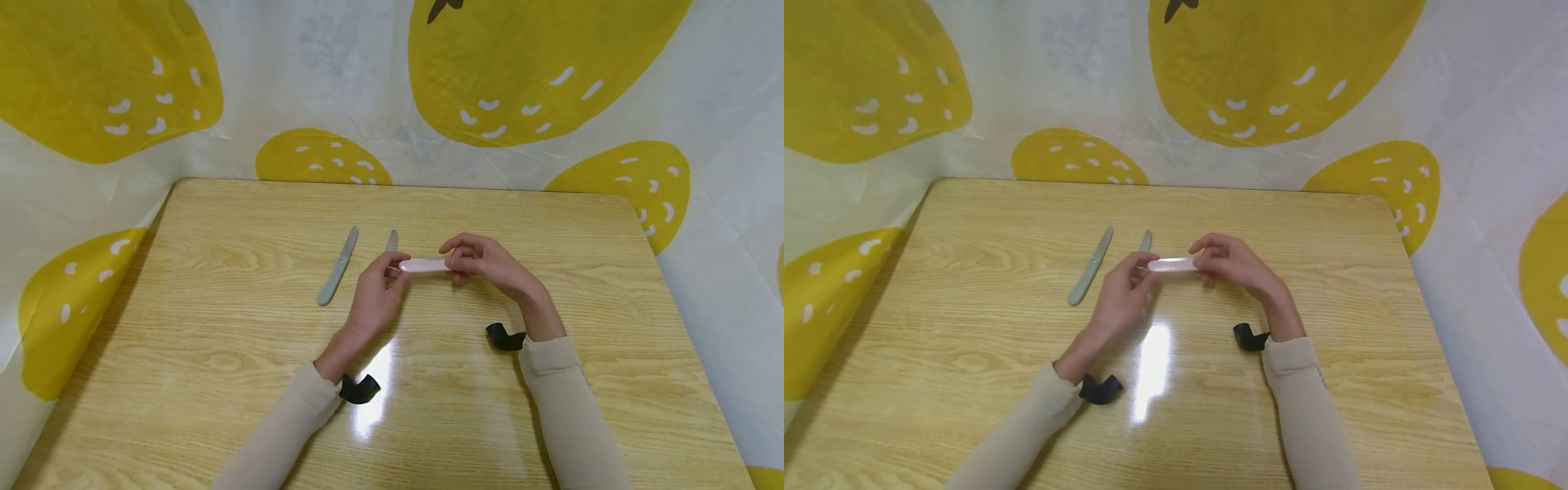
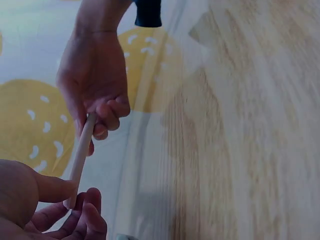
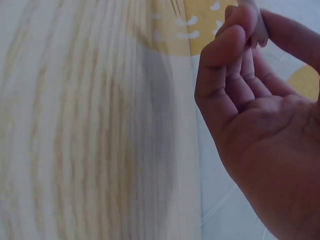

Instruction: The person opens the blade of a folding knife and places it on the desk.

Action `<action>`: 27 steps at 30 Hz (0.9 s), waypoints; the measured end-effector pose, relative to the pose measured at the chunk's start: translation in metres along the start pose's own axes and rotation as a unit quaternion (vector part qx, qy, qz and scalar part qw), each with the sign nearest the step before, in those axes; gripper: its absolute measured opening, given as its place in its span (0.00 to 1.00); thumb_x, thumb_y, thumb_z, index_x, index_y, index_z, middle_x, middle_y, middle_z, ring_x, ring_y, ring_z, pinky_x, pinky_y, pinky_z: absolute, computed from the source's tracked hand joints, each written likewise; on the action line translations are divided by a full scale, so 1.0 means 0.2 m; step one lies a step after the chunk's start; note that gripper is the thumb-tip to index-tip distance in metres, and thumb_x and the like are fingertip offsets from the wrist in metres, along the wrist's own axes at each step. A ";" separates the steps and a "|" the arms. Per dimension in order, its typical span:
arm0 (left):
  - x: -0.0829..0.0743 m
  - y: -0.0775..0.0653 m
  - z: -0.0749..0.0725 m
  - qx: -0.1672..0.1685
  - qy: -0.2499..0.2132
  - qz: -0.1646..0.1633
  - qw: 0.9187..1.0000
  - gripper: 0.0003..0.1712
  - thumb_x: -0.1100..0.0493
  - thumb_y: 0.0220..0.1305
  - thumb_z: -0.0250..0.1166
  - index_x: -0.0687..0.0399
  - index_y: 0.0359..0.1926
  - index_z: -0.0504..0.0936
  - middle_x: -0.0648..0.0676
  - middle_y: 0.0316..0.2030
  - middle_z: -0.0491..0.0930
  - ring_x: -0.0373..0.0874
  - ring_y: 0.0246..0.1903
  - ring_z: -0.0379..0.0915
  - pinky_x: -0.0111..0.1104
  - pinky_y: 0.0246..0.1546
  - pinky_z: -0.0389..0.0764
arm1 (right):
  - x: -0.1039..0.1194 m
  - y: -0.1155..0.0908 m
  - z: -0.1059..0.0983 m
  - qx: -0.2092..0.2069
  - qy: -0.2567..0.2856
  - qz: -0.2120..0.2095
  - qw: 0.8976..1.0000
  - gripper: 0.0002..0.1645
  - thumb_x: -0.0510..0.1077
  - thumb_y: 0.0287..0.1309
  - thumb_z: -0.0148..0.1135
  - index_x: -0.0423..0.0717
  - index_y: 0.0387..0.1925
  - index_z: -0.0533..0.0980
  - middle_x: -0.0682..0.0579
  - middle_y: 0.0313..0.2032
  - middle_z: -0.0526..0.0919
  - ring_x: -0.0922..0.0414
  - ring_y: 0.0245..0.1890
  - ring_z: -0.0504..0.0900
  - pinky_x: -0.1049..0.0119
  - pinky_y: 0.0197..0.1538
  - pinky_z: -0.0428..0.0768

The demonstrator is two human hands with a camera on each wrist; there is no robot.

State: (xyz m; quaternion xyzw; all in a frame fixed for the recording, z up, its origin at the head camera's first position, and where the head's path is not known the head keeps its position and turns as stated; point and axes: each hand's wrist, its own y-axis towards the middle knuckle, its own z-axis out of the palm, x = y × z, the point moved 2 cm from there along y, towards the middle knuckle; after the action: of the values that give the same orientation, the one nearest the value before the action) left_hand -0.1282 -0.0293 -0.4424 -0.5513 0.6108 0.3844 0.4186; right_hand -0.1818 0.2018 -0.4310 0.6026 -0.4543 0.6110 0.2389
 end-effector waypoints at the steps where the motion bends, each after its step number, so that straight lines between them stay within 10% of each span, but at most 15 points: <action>1: 0.00 0.00 -0.01 -0.002 -0.006 -0.001 1.000 0.16 0.66 0.72 0.65 0.58 0.59 0.81 0.58 0.49 0.84 0.47 0.44 0.81 0.24 0.34 0.77 | 0.00 0.00 0.00 0.006 0.000 -0.002 1.000 0.23 0.39 0.72 0.62 0.31 0.61 0.71 0.46 0.32 0.84 0.53 0.30 0.82 0.60 0.41 0.86; 19: 0.00 0.02 -0.06 -0.019 -0.157 -0.046 0.986 0.20 0.67 0.74 0.63 0.65 0.64 0.78 0.61 0.49 0.81 0.60 0.43 0.81 0.32 0.37 0.83 | 0.02 -0.01 0.11 0.085 0.011 -0.013 0.996 0.18 0.39 0.71 0.64 0.35 0.58 0.76 0.34 0.38 0.83 0.49 0.34 0.86 0.52 0.44 0.89; 27: 0.00 0.02 -0.07 -0.037 -0.248 -0.057 0.966 0.20 0.71 0.72 0.62 0.69 0.63 0.76 0.63 0.50 0.79 0.42 0.38 0.85 0.48 0.50 0.88 | 0.05 0.00 0.17 0.084 -0.026 -0.022 0.996 0.15 0.40 0.71 0.64 0.38 0.55 0.77 0.36 0.41 0.85 0.49 0.38 0.86 0.53 0.45 0.88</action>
State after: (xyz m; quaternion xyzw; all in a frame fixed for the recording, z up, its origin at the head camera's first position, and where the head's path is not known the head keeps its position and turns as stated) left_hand -0.1336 -0.0422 -0.4364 -0.4871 0.4411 0.5070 0.5578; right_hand -0.1662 0.1705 -0.4266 0.6462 -0.3938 0.6257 0.1891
